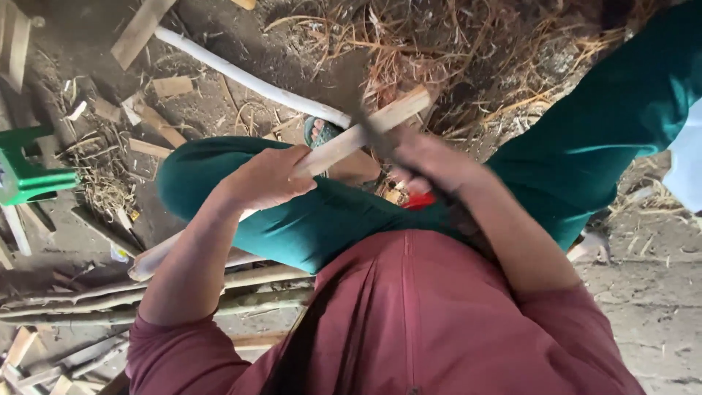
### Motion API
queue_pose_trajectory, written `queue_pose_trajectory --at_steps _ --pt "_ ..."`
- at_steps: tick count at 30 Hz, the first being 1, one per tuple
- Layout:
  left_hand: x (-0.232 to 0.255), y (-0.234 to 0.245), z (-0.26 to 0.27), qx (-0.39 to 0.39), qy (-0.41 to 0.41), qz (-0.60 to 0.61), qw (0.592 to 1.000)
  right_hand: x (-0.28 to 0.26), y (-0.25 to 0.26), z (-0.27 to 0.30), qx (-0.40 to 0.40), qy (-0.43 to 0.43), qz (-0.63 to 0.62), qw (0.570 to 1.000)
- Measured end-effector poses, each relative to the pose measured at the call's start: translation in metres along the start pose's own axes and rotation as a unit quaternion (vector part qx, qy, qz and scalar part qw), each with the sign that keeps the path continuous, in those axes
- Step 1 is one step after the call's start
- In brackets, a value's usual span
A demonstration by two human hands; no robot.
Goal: The person sits on the ground and uses a curved blade to shave and shape a piece of light-colored wood. They repeatedly rotate the wood and scrape its surface to remove thin layers, creating wood shavings that fall to the floor.
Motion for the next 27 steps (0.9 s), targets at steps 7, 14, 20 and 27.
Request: queue_pose_trajectory --at_steps 7,14,20,27 --pt "-0.003 0.005 0.001 0.013 0.064 -0.005 0.998 -0.025 0.054 0.047 0.118 0.094 -0.155 0.976" --pt "-0.037 -0.014 -0.011 0.059 0.115 -0.016 0.991 0.005 -0.076 -0.011 -0.106 -0.029 -0.027 0.994" --pt "-0.017 -0.004 0.005 0.091 0.087 0.038 0.991 -0.02 0.028 0.016 0.185 -0.163 0.069 0.967" --pt "0.009 0.013 0.018 0.104 0.087 0.092 0.986 -0.02 0.043 0.034 0.099 0.088 -0.192 0.972"
Point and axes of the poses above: each hand's wrist, its own z-axis away from the middle knuckle, its own y-axis out of the back of the hand, x = y × z, the point moved 6 cm from there along -z, towards the middle knuckle, and after that the axes turned 9 degrees about -y, right-handed, at the moved point
